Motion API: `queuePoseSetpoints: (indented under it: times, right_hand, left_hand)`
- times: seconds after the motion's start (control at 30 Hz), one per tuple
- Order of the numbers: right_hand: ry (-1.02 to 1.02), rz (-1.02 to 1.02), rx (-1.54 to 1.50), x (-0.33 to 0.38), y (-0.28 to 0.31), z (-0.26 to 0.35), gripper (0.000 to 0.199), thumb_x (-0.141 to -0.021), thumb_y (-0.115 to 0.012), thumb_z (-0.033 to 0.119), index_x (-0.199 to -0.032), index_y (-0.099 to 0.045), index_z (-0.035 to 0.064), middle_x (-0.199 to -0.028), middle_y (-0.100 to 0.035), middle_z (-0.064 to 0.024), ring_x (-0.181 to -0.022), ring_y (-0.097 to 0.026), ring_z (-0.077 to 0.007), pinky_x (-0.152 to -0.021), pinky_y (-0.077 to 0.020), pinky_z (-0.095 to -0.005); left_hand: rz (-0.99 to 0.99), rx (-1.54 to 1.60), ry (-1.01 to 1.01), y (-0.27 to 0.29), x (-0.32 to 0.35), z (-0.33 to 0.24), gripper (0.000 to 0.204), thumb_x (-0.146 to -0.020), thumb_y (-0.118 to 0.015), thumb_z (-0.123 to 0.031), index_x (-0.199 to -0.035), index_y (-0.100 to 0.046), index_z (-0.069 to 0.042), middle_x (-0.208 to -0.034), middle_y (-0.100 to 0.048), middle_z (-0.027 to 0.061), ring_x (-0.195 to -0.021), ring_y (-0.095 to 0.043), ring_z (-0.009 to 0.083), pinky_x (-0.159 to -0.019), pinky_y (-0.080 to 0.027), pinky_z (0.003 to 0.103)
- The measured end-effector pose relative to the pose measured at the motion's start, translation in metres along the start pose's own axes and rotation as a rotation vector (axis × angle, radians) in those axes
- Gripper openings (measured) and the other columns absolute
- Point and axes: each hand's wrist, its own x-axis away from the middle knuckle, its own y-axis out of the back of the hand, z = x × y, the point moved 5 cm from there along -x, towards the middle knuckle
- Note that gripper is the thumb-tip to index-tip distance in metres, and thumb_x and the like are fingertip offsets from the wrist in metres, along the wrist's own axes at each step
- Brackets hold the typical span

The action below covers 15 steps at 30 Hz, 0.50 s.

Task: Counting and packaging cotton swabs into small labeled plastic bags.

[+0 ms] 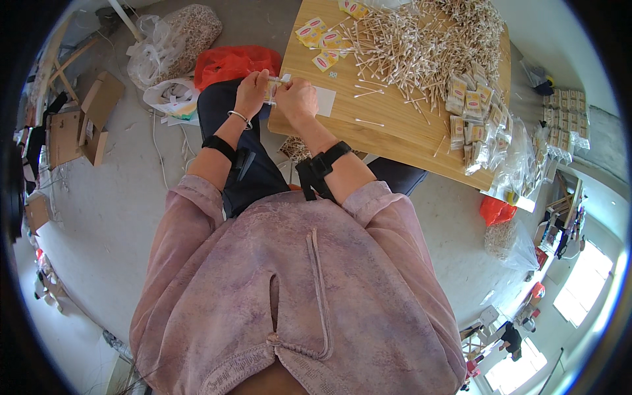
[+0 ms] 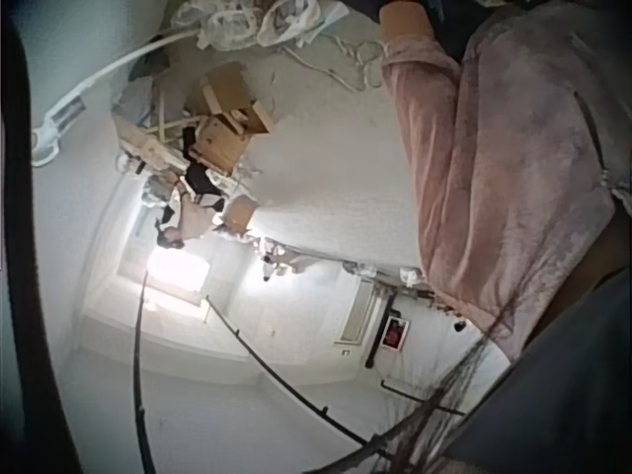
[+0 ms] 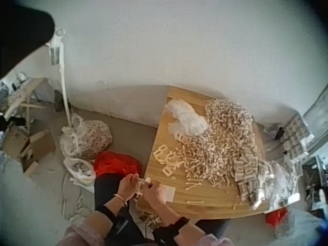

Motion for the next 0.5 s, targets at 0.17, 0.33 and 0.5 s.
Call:
queuePoseSetpoints:
  times: [0.17,0.33,0.5]
  right_hand:
    - [-0.012,0.054,0.056,0.000,-0.001,0.000,0.029,-0.077,-0.059,0.029,-0.088,-0.067,0.0040,-0.093,-0.066,-0.0204,-0.093,-0.063,-0.0356,-0.079,-0.0503,-0.0431]
    - [-0.024,0.083,0.096,0.003,-0.005,0.005,0.034,-0.080,-0.057,0.031,-0.093,-0.065,0.0006,-0.100,-0.064,-0.0225,-0.097,-0.061,-0.0369,-0.083,-0.0492,-0.0434]
    - [-0.017,-0.025,0.094,0.009,-0.008,0.002,0.027,-0.078,-0.053,0.026,-0.086,-0.068,0.0048,-0.091,-0.066,-0.0208,-0.090,-0.063,-0.0368,-0.078,-0.0504,-0.0441]
  left_hand:
    - [-0.017,0.007,-0.002,-0.001,0.000,-0.002,0.041,-0.093,-0.045,-0.038,-0.079,-0.056,-0.001,-0.079,-0.060,0.0222,-0.078,-0.058,0.0423,-0.065,-0.045,0.046]
    - [-0.021,0.017,-0.006,-0.002,-0.001,0.002,0.041,-0.093,-0.045,-0.038,-0.079,-0.056,-0.001,-0.079,-0.060,0.0222,-0.079,-0.057,0.0426,-0.066,-0.045,0.046]
    - [-0.019,0.007,-0.001,-0.001,0.005,0.001,0.040,-0.093,-0.045,-0.038,-0.079,-0.056,-0.002,-0.078,-0.060,0.0224,-0.078,-0.057,0.0430,-0.066,-0.045,0.047]
